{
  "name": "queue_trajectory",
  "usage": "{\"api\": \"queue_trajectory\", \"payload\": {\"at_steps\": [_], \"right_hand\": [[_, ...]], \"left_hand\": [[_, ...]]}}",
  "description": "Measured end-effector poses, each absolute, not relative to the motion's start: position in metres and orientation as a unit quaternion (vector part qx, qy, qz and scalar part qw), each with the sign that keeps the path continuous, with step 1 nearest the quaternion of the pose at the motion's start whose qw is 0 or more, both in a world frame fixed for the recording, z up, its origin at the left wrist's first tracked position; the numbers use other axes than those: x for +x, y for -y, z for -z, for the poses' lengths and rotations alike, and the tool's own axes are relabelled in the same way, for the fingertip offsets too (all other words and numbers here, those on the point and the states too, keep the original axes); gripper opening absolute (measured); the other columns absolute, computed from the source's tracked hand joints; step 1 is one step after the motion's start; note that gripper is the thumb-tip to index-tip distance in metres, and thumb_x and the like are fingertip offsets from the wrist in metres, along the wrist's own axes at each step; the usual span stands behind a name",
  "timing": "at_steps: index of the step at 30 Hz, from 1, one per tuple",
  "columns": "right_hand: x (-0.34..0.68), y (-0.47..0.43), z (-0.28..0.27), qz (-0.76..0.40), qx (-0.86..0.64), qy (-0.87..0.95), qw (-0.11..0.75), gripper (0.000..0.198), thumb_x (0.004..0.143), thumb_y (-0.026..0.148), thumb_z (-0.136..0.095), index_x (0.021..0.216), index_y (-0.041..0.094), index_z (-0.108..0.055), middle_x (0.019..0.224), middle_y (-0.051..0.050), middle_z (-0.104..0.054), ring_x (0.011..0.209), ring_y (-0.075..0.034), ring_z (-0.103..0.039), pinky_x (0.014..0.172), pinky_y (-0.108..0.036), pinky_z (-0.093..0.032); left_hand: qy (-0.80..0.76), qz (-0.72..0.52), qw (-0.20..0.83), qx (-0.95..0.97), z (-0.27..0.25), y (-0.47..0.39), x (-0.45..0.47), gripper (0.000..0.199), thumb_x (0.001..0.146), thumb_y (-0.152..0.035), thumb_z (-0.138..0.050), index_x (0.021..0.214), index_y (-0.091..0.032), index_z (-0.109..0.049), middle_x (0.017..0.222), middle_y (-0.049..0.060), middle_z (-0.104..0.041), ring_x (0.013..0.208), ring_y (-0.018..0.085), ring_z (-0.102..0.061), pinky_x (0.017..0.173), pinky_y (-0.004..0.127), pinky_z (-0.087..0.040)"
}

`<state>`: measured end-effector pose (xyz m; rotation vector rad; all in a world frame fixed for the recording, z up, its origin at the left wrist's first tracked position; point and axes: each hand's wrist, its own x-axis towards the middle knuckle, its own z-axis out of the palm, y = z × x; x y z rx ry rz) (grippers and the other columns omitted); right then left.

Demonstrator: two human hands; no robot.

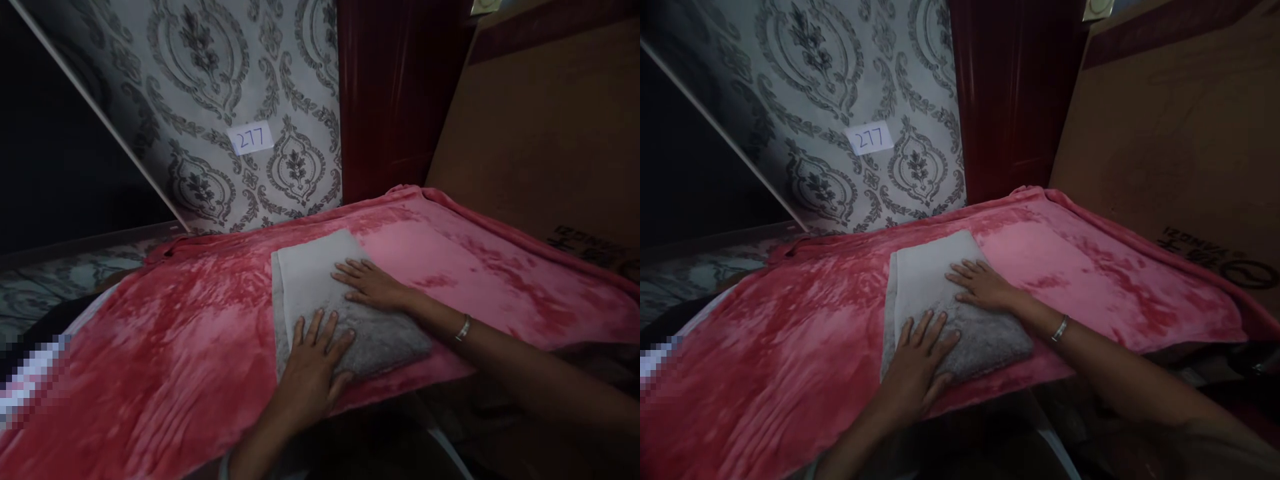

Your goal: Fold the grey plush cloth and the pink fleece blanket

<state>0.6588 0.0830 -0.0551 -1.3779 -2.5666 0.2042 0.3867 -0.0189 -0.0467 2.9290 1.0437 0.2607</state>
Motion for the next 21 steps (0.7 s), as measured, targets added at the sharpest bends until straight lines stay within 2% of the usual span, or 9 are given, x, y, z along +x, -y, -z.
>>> {"api": "queue_trajectory", "payload": {"at_steps": [5, 13, 19, 21], "right_hand": [[0.661, -0.128, 0.044, -0.084, -0.542, 0.833, 0.072, 0.068, 0.102, 0.063, -0.028, 0.161, 0.029, -0.030, 0.167, -0.005, -0.016, 0.154, -0.034, -0.012, 0.122, -0.059, -0.016], [0.654, -0.166, 0.026, -0.119, -0.622, 0.772, 0.051, 0.064, 0.103, 0.052, -0.028, 0.162, 0.026, -0.024, 0.169, -0.005, -0.010, 0.155, -0.031, -0.005, 0.122, -0.061, -0.014], [0.647, -0.155, 0.007, -0.109, -0.629, 0.768, 0.055, 0.061, 0.103, 0.045, -0.034, 0.159, 0.021, -0.033, 0.167, -0.010, -0.016, 0.154, -0.033, -0.010, 0.121, -0.062, -0.014], [0.640, -0.133, 0.001, -0.089, -0.597, 0.793, 0.080, 0.060, 0.103, 0.043, -0.037, 0.159, 0.021, -0.034, 0.167, -0.010, -0.017, 0.155, -0.031, -0.010, 0.122, -0.059, -0.012]], "left_hand": [[-0.327, -0.083, 0.033, 0.941, 0.048, 0.016, 0.386, 0.070, 0.092, -0.037, -0.060, 0.156, -0.042, -0.032, 0.170, 0.003, -0.017, 0.157, 0.036, -0.009, 0.120, 0.072, -0.016], [-0.331, -0.096, 0.065, 0.937, 0.047, 0.014, 0.384, 0.069, 0.091, -0.041, -0.060, 0.155, -0.045, -0.034, 0.169, 0.001, -0.018, 0.156, 0.037, -0.011, 0.121, 0.073, -0.015], [-0.336, -0.090, 0.070, 0.935, 0.044, 0.015, 0.385, 0.065, 0.093, -0.042, -0.059, 0.154, -0.044, -0.037, 0.169, 0.003, -0.021, 0.156, 0.037, -0.014, 0.120, 0.073, -0.016], [-0.333, -0.118, 0.076, 0.933, 0.049, 0.016, 0.382, 0.065, 0.094, -0.042, -0.056, 0.155, -0.042, -0.034, 0.170, 0.004, -0.015, 0.156, 0.036, -0.013, 0.120, 0.072, -0.015]]}}
